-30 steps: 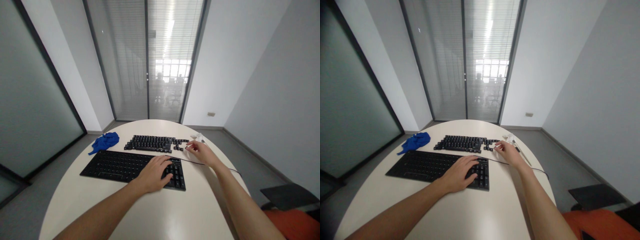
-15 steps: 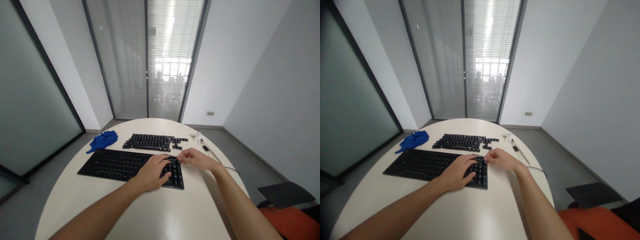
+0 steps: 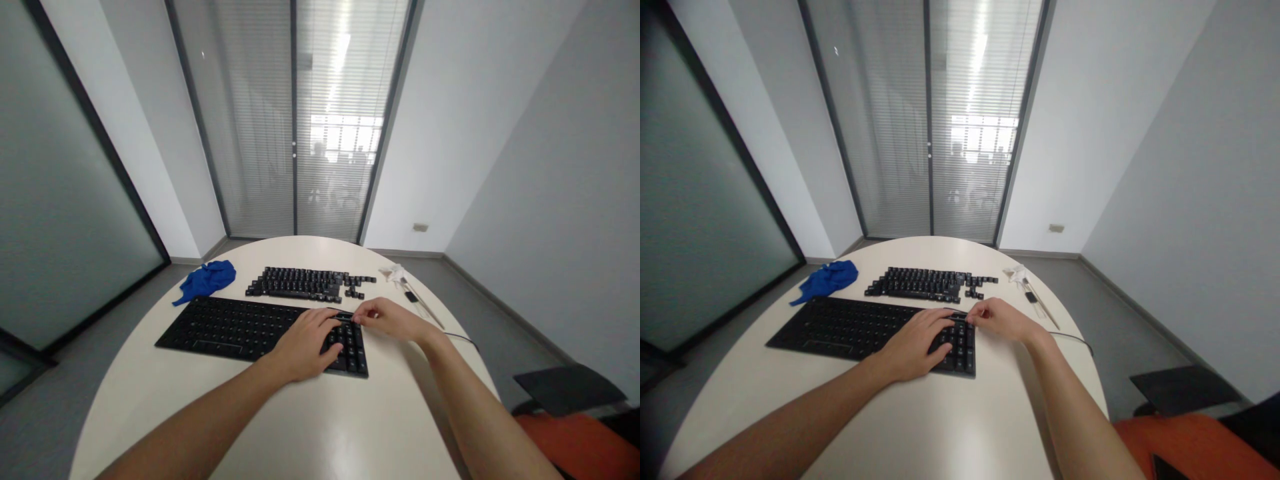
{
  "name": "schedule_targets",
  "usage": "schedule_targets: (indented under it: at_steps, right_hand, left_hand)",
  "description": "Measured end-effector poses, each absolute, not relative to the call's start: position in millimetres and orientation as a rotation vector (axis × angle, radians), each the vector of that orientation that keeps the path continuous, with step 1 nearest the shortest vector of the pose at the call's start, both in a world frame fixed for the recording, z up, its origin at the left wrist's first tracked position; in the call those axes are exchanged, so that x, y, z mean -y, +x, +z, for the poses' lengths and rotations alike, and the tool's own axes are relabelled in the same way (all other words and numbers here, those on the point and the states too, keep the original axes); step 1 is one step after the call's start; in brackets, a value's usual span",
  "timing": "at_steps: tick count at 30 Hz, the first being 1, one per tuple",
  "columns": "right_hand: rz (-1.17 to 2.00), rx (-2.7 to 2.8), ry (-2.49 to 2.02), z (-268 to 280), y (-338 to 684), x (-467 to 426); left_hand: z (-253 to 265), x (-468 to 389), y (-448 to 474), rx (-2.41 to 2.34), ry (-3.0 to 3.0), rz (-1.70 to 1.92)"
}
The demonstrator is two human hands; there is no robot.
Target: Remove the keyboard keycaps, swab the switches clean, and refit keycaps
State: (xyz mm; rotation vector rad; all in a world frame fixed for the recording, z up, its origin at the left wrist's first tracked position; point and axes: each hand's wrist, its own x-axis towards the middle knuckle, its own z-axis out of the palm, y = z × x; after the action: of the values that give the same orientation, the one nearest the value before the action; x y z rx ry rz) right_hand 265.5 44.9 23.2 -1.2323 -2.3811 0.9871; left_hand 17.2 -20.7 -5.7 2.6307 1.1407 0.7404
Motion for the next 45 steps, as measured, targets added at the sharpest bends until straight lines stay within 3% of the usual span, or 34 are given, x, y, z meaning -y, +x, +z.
schedule_targets:
  at_steps: [10,31,45]
  right_hand:
    - [1.024,2.328,-1.216,12.8,267.9,-50.1]
    - [1.438,2.091,-1.227,15.6,271.8,-49.2]
    - [1.394,2.121,-1.35,17.4,270.8,-48.0]
  left_hand:
    - [-0.4,23.2,17.3,-1.105,2.716,0.676]
    - [2.1,21.0,26.5,-1.176,2.769,0.532]
    - [-1.1,23.4,30.7,-1.202,2.754,0.572]
